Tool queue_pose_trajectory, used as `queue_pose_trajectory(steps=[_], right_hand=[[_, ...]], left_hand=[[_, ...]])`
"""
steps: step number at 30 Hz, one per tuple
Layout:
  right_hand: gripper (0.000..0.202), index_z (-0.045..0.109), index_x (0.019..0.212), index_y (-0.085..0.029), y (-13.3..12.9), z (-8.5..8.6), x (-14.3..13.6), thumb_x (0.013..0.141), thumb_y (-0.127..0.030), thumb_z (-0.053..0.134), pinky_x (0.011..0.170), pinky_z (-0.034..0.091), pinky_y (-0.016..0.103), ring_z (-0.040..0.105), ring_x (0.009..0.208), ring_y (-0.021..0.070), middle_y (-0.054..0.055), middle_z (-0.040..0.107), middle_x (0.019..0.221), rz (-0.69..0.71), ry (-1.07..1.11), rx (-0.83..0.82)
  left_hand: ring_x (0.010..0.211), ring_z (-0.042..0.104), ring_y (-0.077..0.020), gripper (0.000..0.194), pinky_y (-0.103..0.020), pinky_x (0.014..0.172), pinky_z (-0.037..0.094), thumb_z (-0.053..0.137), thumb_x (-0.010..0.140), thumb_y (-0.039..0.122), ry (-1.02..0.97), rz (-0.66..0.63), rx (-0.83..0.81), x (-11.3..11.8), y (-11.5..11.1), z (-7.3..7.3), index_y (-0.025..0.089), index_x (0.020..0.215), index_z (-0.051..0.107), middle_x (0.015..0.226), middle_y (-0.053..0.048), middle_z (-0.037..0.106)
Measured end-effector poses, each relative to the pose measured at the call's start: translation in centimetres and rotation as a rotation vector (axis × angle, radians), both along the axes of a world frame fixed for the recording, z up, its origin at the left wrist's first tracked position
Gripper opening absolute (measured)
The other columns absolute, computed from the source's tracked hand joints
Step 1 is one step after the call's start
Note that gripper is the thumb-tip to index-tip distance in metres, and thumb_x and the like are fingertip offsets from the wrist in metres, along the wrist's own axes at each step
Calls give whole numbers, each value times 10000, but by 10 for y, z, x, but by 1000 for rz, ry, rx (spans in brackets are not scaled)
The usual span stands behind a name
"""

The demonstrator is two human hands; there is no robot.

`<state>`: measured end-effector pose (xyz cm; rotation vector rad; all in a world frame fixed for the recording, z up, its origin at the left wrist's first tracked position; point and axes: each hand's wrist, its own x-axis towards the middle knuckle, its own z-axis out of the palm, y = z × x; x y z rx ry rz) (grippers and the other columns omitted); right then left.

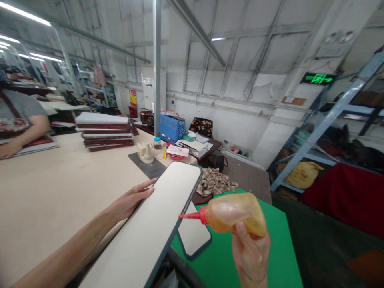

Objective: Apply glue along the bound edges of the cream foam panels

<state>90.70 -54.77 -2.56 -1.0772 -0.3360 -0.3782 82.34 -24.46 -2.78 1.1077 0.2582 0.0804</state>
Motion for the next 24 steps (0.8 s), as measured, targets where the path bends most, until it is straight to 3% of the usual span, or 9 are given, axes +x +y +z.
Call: queue_pose_trajectory(steps=[15,24], right_hand=[[330,675,894,-229,7,6,-11,603,-309,810,670,550,255,661,718,183,19,694,757,150,18,27],[425,673,937,-215,3,-3,-11,556,-302,840,644,537,245,650,673,172,17,693,748,152,91,56]], left_hand=[[704,695,-197,731,-291,641,573,694,750,148,71,75,-61,-2,-1,7,141,1398,356,887,-103,737],[710,693,-197,743,-297,642,574,714,725,133,77,117,-75,5,2,4,126,1385,374,1015,-138,709]])
